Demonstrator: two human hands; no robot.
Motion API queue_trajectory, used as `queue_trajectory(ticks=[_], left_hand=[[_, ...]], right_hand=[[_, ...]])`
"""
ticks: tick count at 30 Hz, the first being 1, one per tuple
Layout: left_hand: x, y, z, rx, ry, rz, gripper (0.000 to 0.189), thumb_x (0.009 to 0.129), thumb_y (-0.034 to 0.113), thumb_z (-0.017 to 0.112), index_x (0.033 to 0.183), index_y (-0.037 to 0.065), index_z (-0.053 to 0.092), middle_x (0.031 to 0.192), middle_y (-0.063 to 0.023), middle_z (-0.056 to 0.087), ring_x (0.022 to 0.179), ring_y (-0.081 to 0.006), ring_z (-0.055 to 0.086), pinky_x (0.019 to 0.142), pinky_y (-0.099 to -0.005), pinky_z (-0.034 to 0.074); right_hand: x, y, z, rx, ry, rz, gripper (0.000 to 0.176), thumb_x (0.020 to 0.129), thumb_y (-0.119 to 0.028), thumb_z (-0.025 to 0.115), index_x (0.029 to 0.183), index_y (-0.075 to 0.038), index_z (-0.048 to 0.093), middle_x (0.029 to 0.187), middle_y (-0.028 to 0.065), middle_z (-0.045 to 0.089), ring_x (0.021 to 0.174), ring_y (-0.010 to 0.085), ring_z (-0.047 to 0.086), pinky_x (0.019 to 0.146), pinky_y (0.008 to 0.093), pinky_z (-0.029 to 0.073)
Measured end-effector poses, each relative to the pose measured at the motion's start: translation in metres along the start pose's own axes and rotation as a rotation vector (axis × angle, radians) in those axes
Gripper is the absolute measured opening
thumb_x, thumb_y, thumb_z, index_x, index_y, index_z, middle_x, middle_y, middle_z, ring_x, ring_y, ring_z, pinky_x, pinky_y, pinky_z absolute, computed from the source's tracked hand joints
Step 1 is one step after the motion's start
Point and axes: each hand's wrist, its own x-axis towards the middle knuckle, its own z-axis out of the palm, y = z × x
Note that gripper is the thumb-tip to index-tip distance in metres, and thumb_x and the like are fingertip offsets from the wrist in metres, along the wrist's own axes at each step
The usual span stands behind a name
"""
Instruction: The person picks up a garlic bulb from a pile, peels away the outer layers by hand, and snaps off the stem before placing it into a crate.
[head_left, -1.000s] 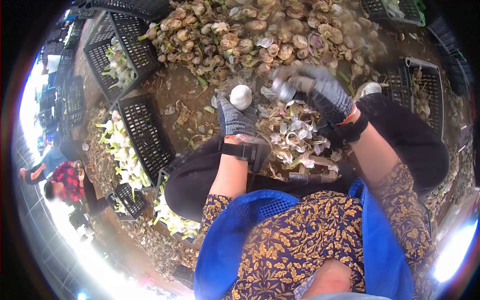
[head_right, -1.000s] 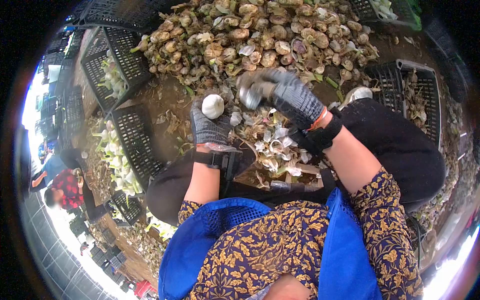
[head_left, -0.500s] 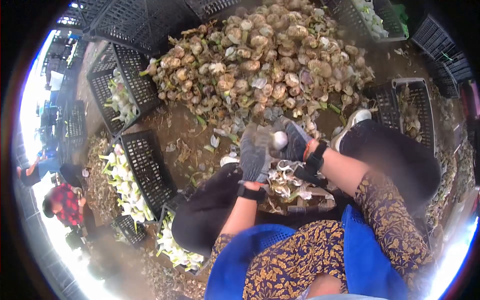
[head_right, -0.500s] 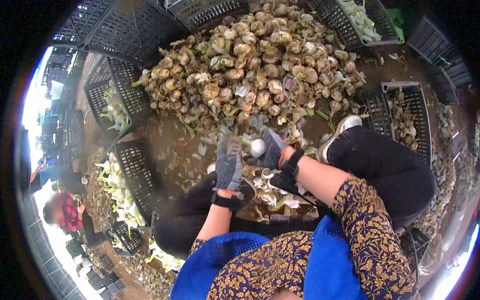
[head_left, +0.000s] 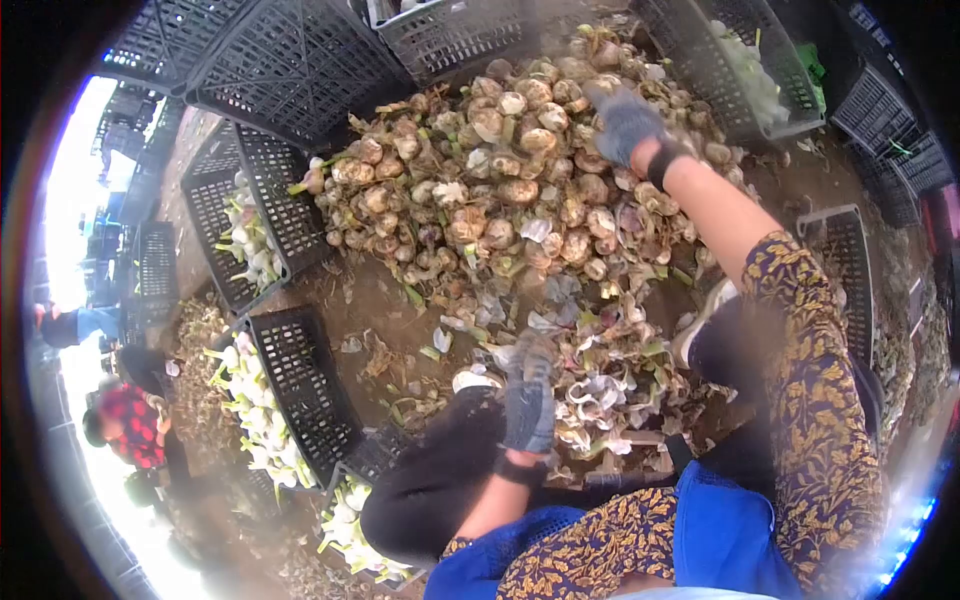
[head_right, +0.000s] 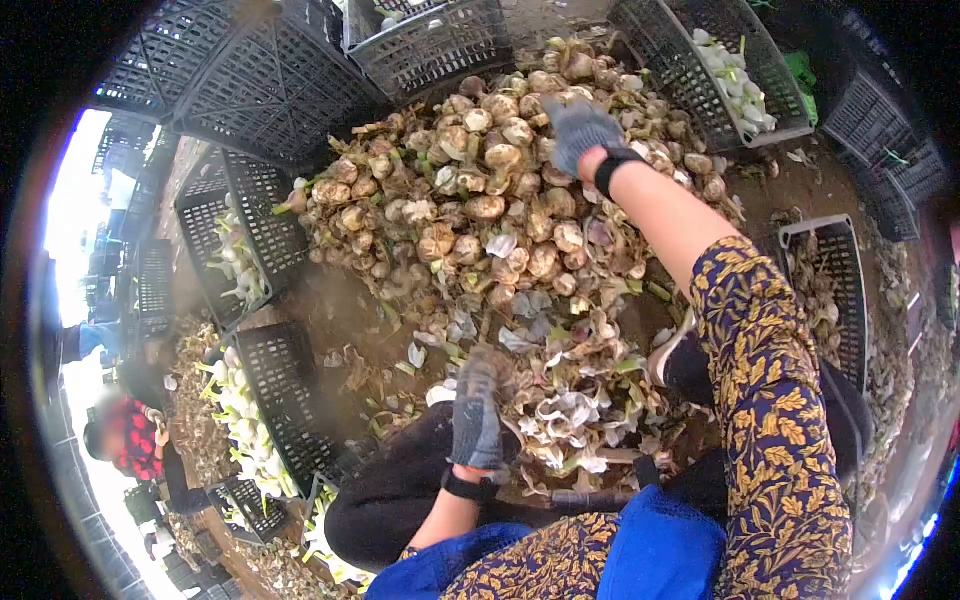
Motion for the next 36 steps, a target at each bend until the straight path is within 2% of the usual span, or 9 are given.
queue_trajectory(ticks=[6, 11, 15, 17, 19, 25, 31, 34, 36], left_hand=[[-0.002, 0.007, 0.0, 0.538, -0.079, 0.288, 0.038, 0.088, 0.008, 0.041, 0.124, -0.003, 0.034, 0.123, -0.0123, 0.042, 0.114, -0.0173, 0.04, 0.096, -0.0277, 0.031], [0.0, 0.021, 0.014, 0.064, 0.029, 0.025, 0.037, 0.088, 0.011, 0.043, 0.123, -0.001, 0.036, 0.117, -0.0096, 0.047, 0.099, -0.015, 0.049, 0.086, -0.026, 0.04], [0.002, 0.035, 0.025, -0.231, 0.094, -0.23, 0.038, 0.088, 0.014, 0.046, 0.123, 0.002, 0.038, 0.113, -0.0082, 0.049, 0.092, -0.0141, 0.052, 0.079, -0.0254, 0.044], [0.012, 0.008, 0.02, -0.051, 0.069, 0.035, 0.042, 0.088, 0.016, 0.045, 0.126, 0.003, 0.034, 0.115, -0.0095, 0.048, 0.1, -0.0177, 0.05, 0.085, -0.028, 0.042], [0.012, 0.014, 0.03, -0.563, 0.051, 0.171, 0.046, 0.089, 0.02, 0.044, 0.129, 0.004, 0.028, 0.116, -0.0113, 0.048, 0.107, -0.0207, 0.047, 0.09, -0.0304, 0.039], [0.018, 0.037, 0.025, -0.503, 0.273, -0.009, 0.044, 0.086, 0.041, 0.036, 0.119, 0.011, 0.039, 0.115, -0.0112, 0.046, 0.097, -0.025, 0.052, 0.079, -0.0385, 0.047], [0.015, 0.012, 0.005, -0.624, 0.225, -0.069, 0.038, 0.088, 0.034, 0.043, 0.112, 0.004, 0.043, 0.102, -0.0084, 0.052, 0.088, -0.0184, 0.055, 0.076, -0.0308, 0.048], [0.004, 0.024, 0.012, -0.29, 0.195, 0.21, 0.034, 0.087, 0.024, 0.046, 0.113, 0.002, 0.041, 0.104, -0.0122, 0.05, 0.093, -0.0212, 0.052, 0.078, -0.0376, 0.046], [0.004, 0.025, 0.014, -0.202, 0.202, 0.306, 0.035, 0.086, 0.021, 0.05, 0.114, 0.003, 0.04, 0.104, -0.009, 0.049, 0.093, -0.0176, 0.05, 0.08, -0.0323, 0.044]], right_hand=[[0.008, 0.036, 0.057, -0.08, -0.032, 0.096, 0.064, 0.07, -0.002, 0.052, 0.127, -0.027, 0.036, 0.118, 0.0198, 0.045, 0.104, 0.0347, 0.049, 0.083, 0.0413, 0.042], [-0.001, 0.035, 0.04, -0.192, -0.032, 0.067, 0.061, 0.071, -0.013, 0.055, 0.127, -0.027, 0.036, 0.113, 0.0189, 0.049, 0.1, 0.0345, 0.051, 0.079, 0.04, 0.044], [-0.052, 0.03, 0.043, 0.213, 0.272, -0.033, 0.05, 0.071, -0.023, 0.058, 0.119, -0.02, 0.045, 0.104, 0.0179, 0.053, 0.086, 0.0321, 0.056, 0.072, 0.04, 0.046], [-0.095, 0.005, 0.047, 0.691, 0.328, -0.156, 0.05, 0.071, -0.027, 0.062, 0.117, -0.014, 0.047, 0.106, 0.0183, 0.053, 0.089, 0.0327, 0.056, 0.075, 0.0378, 0.046], [-0.146, -0.031, 0.03, 0.849, 0.208, -0.173, 0.052, 0.071, -0.028, 0.064, 0.116, -0.007, 0.047, 0.108, 0.0184, 0.053, 0.095, 0.032, 0.055, 0.08, 0.0351, 0.044], [-0.25, -0.092, 0.007, 1.156, -0.034, -0.222, 0.061, 0.065, -0.014, 0.069, 0.118, 0.0, 0.042, 0.113, 0.0139, 0.05, 0.105, 0.022, 0.049, 0.086, 0.0327, 0.041], [-0.244, -0.084, -0.004, 1.693, -0.485, 0.49, 0.042, 0.078, -0.031, 0.061, 0.105, -0.001, 0.05, 0.08, 0.0034, 0.057, 0.065, 0.0107, 0.054, 0.056, 0.0245, 0.047], [-0.241, -0.073, 0.008, 1.521, -0.627, 0.352, 0.042, 0.078, -0.035, 0.06, 0.101, -0.002, 0.05, 0.079, 0.0044, 0.055, 0.061, 0.0109, 0.053, 0.049, 0.0259, 0.045], [-0.238, -0.071, 0.036, 1.31, -0.463, -0.13, 0.041, 0.077, -0.039, 0.059, 0.093, -0.002, 0.052, 0.07, 0.0047, 0.054, 0.054, 0.0101, 0.051, 0.043, 0.0259, 0.041]])
